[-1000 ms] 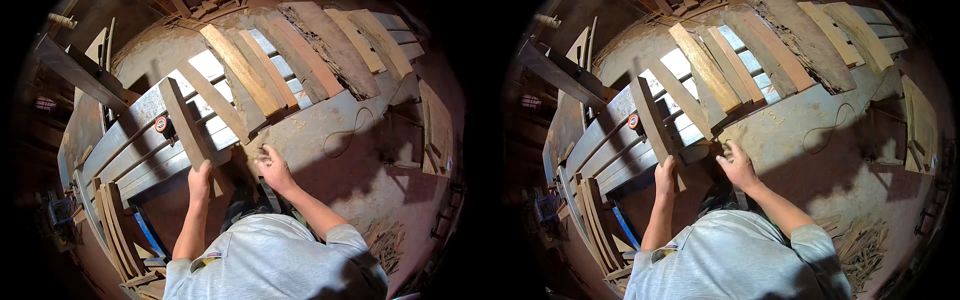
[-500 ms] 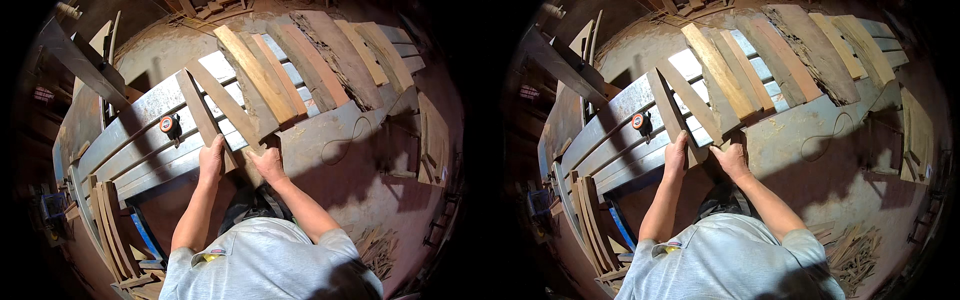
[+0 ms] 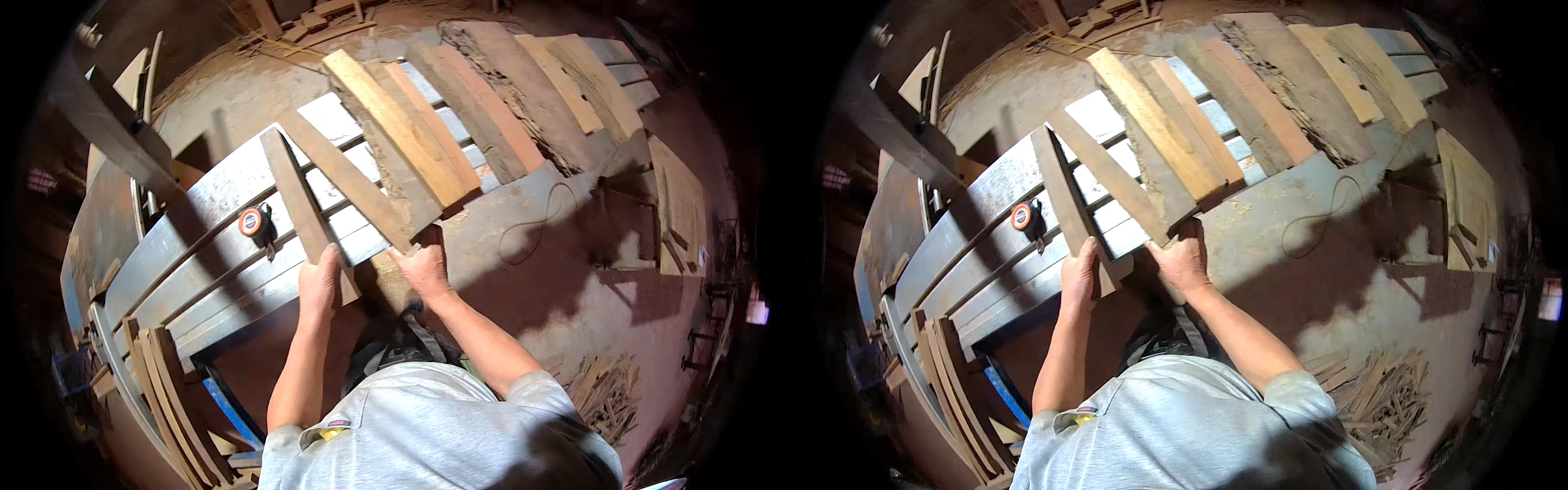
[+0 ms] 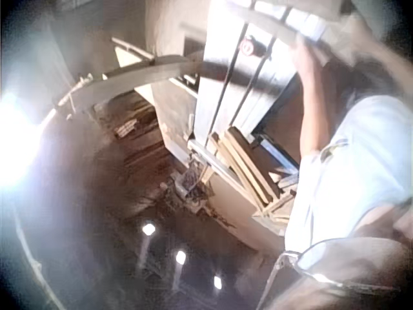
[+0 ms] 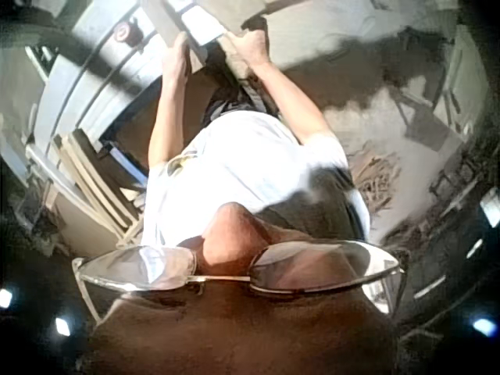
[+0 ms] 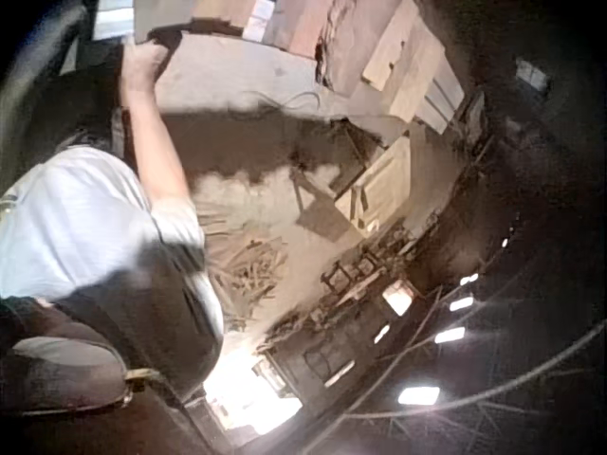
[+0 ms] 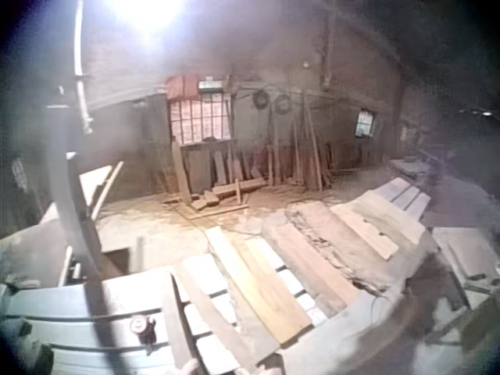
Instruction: The person sorts through wood strips on a metal table, measuring one strip with a tape measure and moving several others to different sides of the work area.
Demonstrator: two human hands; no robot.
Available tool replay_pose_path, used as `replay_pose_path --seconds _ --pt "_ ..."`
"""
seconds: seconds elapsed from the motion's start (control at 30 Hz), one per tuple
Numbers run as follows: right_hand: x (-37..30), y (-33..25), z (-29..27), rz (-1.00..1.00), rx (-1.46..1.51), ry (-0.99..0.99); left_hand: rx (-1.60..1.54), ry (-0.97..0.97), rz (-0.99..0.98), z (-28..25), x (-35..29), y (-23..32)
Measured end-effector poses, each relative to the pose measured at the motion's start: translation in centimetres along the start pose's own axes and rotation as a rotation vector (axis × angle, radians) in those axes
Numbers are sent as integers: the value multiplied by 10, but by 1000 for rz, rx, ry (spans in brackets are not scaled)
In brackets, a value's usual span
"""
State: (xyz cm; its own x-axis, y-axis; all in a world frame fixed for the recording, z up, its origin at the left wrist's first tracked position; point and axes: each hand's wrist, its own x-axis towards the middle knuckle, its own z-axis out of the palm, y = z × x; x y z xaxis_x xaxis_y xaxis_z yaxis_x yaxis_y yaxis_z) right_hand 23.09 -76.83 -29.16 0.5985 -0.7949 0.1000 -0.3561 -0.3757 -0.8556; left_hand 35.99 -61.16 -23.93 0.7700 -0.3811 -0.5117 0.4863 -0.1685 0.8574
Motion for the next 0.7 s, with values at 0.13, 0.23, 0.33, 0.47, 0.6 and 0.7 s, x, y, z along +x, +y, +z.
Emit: replay_pose_path --seconds 0.13,0.23,0.33,0.47,0.6,0.7 --pt "-2 11 3 74 -116 -77 -13 -54 -25 -5 3 0" --pt "0 -4 -3 101 -38 -76 -43 -73 -1 -10 7 -7" --pt "-1 -13 -6 117 -2 -79 42 -93 -56 -16 5 0" --pt "-4 -14 -10 469 362 -287 -74 -123 -26 -24 14 -16" --pt "-15 -19 -1 808 845 -205 -200 -140 -15 -20 10 -12" --pt "-19 -21 -6 823 889 -332 -182 -145 -71 -21 7 -6"
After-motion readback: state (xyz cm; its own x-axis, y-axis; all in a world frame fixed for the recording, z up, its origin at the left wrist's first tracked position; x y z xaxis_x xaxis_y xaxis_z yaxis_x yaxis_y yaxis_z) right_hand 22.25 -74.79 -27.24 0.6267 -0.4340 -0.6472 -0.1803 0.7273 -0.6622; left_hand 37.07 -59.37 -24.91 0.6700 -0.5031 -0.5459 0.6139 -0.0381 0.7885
